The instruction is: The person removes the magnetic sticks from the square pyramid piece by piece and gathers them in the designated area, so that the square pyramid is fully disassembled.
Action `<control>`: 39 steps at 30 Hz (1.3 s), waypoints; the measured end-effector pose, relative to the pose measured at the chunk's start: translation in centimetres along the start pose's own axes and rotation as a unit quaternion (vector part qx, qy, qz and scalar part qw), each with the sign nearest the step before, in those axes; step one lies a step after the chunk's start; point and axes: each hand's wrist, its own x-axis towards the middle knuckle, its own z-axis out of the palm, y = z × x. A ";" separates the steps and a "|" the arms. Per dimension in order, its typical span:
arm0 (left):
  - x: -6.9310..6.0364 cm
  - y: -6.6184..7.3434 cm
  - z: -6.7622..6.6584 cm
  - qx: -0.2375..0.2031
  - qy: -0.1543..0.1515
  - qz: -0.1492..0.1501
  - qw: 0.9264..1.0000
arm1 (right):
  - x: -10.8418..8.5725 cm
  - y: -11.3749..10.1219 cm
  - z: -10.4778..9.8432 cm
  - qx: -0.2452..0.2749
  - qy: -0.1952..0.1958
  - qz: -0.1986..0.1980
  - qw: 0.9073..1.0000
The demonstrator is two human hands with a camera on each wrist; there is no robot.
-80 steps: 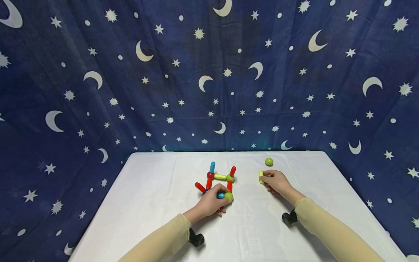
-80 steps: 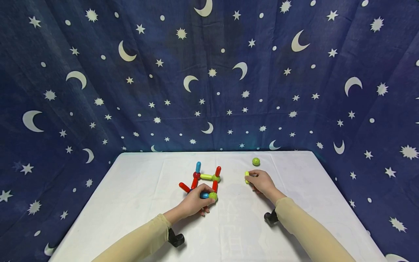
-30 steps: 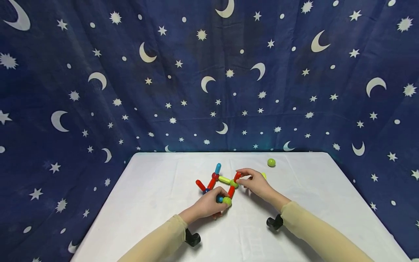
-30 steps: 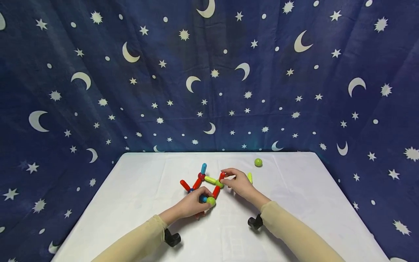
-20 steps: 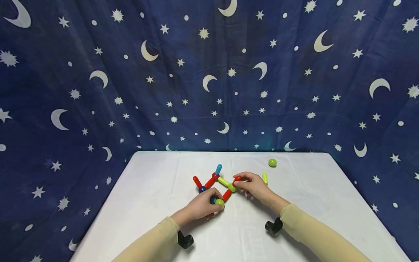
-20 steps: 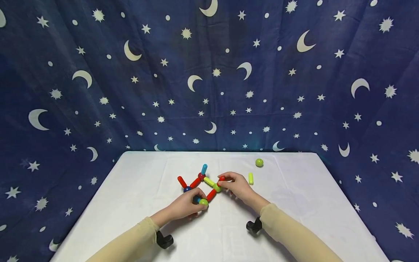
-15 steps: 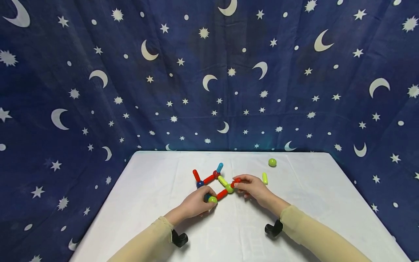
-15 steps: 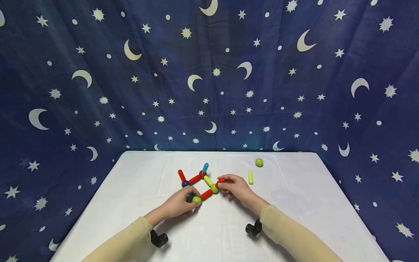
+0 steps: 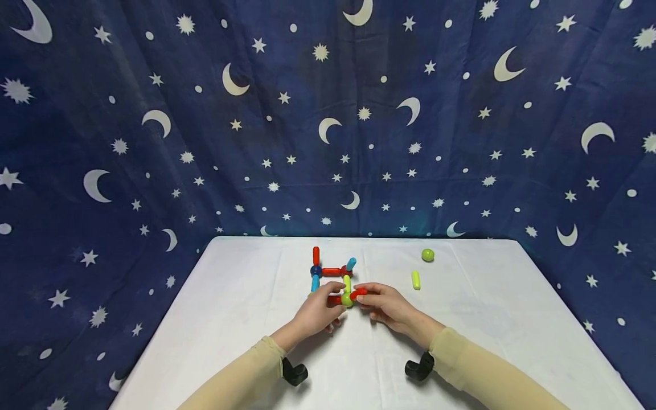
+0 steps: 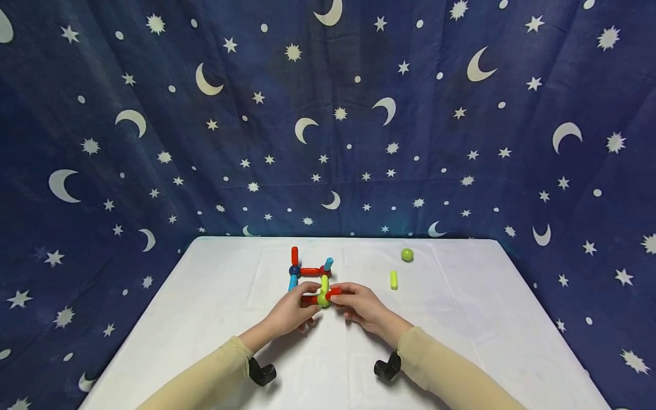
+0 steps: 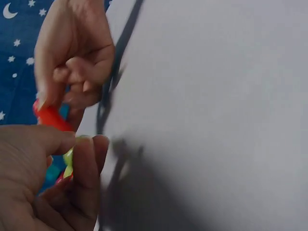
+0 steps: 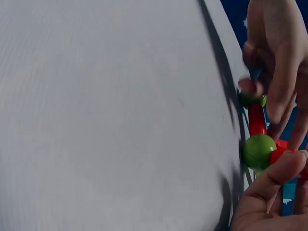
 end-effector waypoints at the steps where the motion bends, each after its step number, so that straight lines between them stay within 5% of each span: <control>1: 0.2 0.1 0.4 -0.012 0.001 -0.003 1.000 | 0.0 0.1 0.1 0.011 0.004 0.002 1.000; 8: 1.4 -0.1 2.0 -0.036 0.014 -0.023 0.999 | 0.1 0.3 0.7 0.092 0.068 0.023 0.993; 16: 1.7 -0.4 2.2 -0.060 0.022 -0.021 0.998 | 0.6 0.8 1.6 0.149 0.128 0.030 0.980; 26: 1.8 -0.6 2.2 -0.052 0.026 -0.016 0.998 | 0.7 0.9 2.3 0.153 0.162 0.012 0.975; 39: 1.8 -0.7 2.1 -0.051 0.023 -0.021 0.998 | 0.5 1.2 2.7 0.103 0.176 -0.003 0.979</control>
